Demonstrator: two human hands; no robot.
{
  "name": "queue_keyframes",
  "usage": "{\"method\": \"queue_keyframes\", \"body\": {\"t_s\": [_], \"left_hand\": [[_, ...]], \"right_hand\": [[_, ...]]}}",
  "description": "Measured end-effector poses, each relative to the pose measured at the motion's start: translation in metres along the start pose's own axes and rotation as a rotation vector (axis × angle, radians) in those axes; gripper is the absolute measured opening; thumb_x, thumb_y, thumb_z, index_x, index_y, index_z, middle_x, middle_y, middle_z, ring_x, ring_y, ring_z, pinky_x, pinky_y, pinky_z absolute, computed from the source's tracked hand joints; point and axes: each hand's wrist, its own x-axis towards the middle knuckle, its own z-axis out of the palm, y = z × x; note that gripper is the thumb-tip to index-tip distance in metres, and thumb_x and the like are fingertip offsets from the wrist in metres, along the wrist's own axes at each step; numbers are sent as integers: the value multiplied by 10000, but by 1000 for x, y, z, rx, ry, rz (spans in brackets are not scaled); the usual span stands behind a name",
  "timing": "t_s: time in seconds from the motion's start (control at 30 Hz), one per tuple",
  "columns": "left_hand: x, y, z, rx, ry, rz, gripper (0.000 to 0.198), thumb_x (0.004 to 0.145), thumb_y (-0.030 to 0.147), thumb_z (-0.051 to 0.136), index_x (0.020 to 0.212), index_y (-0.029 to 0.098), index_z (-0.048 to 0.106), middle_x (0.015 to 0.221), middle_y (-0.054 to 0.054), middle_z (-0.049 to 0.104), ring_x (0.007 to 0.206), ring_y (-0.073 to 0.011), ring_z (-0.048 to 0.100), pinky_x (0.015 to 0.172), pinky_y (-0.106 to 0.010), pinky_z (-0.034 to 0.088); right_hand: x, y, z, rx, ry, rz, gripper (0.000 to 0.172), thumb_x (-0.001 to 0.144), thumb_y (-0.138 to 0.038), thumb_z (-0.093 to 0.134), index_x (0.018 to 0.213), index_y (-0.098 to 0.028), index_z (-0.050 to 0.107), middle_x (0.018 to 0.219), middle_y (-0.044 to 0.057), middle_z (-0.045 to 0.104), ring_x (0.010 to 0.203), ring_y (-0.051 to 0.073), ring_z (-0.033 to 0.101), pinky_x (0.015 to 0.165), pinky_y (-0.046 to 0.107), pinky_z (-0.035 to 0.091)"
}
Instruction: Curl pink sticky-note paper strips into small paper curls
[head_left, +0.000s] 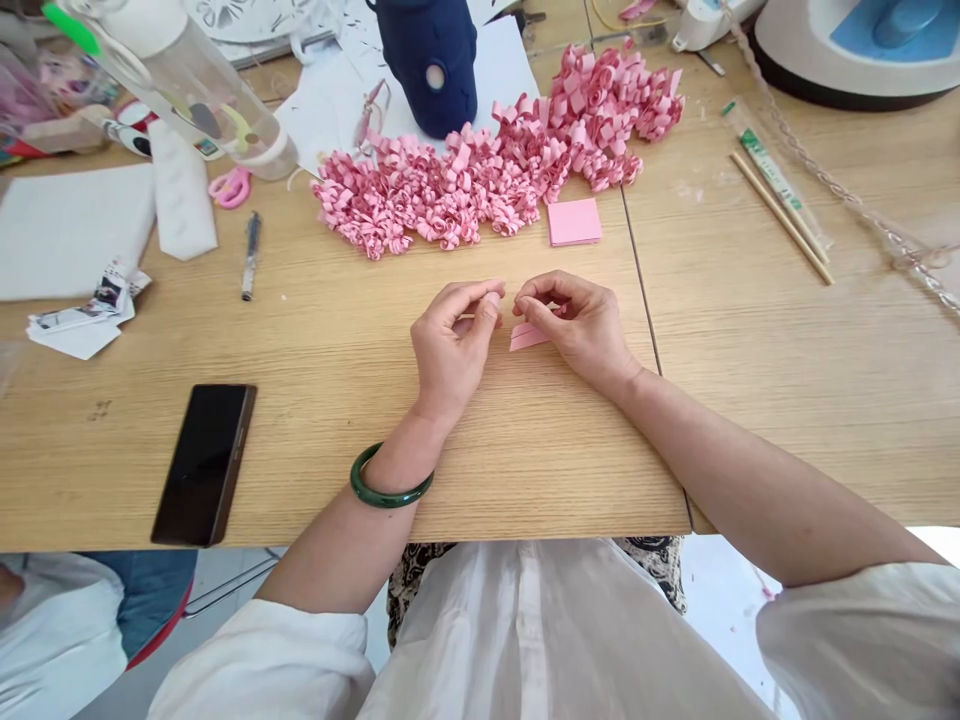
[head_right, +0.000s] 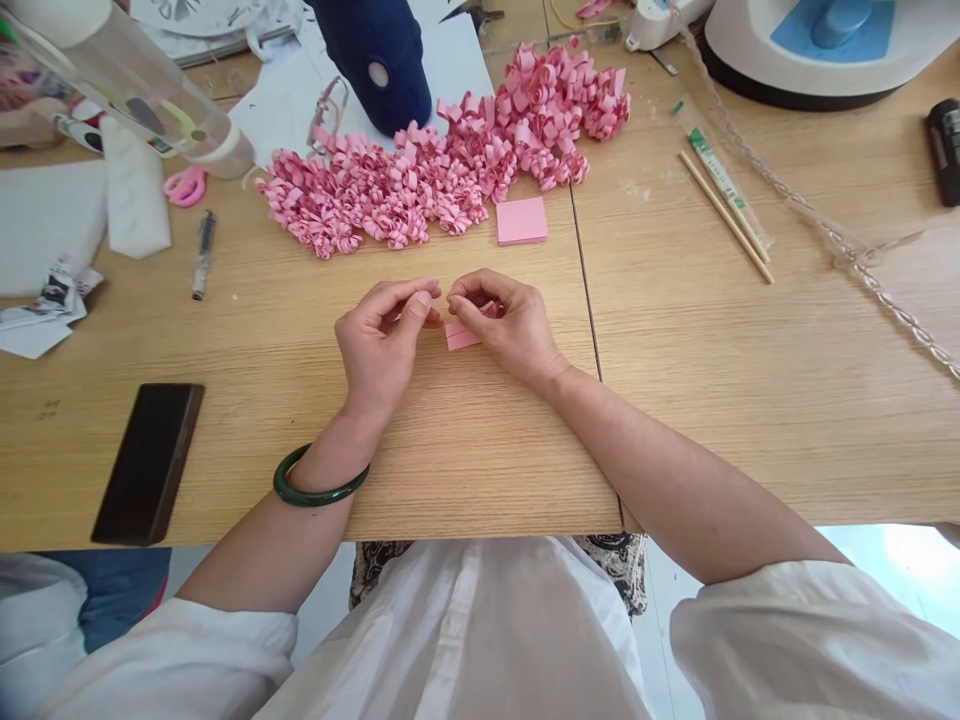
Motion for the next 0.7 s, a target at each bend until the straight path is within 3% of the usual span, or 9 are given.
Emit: {"method": "queue_keyframes", "body": {"t_s": [0.2, 0.4, 0.7], "left_hand": [[-2, 5, 0, 44, -57, 68, 160, 929, 263, 667, 1009, 236, 803, 1019, -34, 785, 972, -164, 723, 829, -249, 605], [-4, 8, 1, 128, -78, 128, 192, 924, 226, 655, 1038, 243, 809, 1054, -30, 786, 993, -168, 725, 933, -287, 595], [-5, 5, 2, -143, -68, -64, 146, 888, 276, 725, 995, 233, 815, 1021, -34, 793, 969, -153, 726, 810, -237, 605]], "right_hand": [[0, 3, 1, -1, -5, 0, 83, 883, -253, 687, 854, -178, 708, 830, 16, 708, 759, 131, 616, 693, 270, 472], [1, 6, 0, -19, 21, 14, 124, 894, -282, 690, 841, -171, 676, 812, 13, 692, 744, 120, 603, 671, 255, 459], [1, 5, 1, -35, 77, 10, 159, 863, -300, 736, 822, -173, 650, 800, 5, 674, 689, 106, 548, 648, 258, 453]]}}
